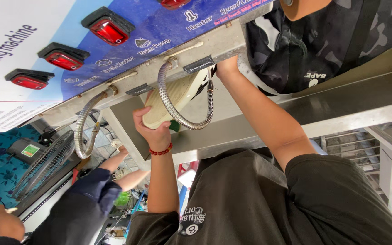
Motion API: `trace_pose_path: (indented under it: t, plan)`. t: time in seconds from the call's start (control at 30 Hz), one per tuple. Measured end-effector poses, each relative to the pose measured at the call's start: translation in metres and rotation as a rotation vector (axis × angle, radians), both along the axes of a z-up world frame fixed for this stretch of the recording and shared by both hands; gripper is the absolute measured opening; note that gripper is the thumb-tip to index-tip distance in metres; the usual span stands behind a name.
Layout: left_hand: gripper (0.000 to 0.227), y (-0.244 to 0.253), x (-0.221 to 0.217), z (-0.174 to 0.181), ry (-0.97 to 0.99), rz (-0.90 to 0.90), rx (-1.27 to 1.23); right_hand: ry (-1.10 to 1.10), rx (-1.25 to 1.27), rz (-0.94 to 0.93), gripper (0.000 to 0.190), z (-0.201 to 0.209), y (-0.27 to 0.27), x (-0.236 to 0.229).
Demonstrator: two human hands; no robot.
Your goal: The person washes the sole of a white shoe by pressing it against a rotating horizontal brush wheel in a professional shoe washing machine.
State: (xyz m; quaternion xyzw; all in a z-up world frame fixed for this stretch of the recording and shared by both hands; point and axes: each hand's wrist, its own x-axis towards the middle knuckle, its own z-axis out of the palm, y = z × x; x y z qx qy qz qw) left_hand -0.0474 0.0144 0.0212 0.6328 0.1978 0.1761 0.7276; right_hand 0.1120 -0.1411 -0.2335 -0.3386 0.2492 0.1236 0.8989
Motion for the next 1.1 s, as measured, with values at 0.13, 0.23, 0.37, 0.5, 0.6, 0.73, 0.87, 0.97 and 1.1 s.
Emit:
trace_pose_path:
  t: [0.13,0.23,0.37,0.5,0.6,0.73,0.87,0.97,1.1]
  plan:
    - [0.079,-0.002,-0.005,0.000,0.003,0.007,0.010,-0.055,-0.059,-0.049,0.040,-0.018,-0.001,-0.009]
    - [0.079,-0.009,-0.006,0.001,0.059,0.001,0.113,0.043,0.049,-0.040,0.039,-0.019,-0.001,0.010]
    - [0.077,-0.013,-0.005,0.006,-0.015,-0.003,0.023,0.006,0.073,-0.014,0.038,-0.007,-0.005,0.000]
    - [0.075,-0.014,-0.004,0.013,-0.012,-0.033,0.042,0.031,0.086,-0.031,0.036,0.009,-0.008,0.002]
    - [0.073,-0.018,-0.002,0.016,-0.034,-0.036,-0.012,-0.040,0.055,-0.025,0.037,0.024,-0.012,0.001]
    - [0.071,-0.013,-0.009,0.018,-0.051,-0.037,0.006,0.020,0.033,-0.009,0.036,0.029,-0.003,-0.005]
    - [0.069,-0.007,-0.007,0.019,-0.087,-0.039,-0.038,-0.004,0.048,-0.026,0.036,0.038,-0.001,-0.008]
    - [0.068,-0.005,-0.006,0.015,-0.081,-0.043,-0.055,-0.027,-0.027,0.004,0.037,0.038,-0.005,-0.009]
    - [0.067,-0.006,-0.006,0.009,-0.073,-0.032,-0.080,-0.098,0.035,-0.007,0.038,0.024,-0.005,-0.005]
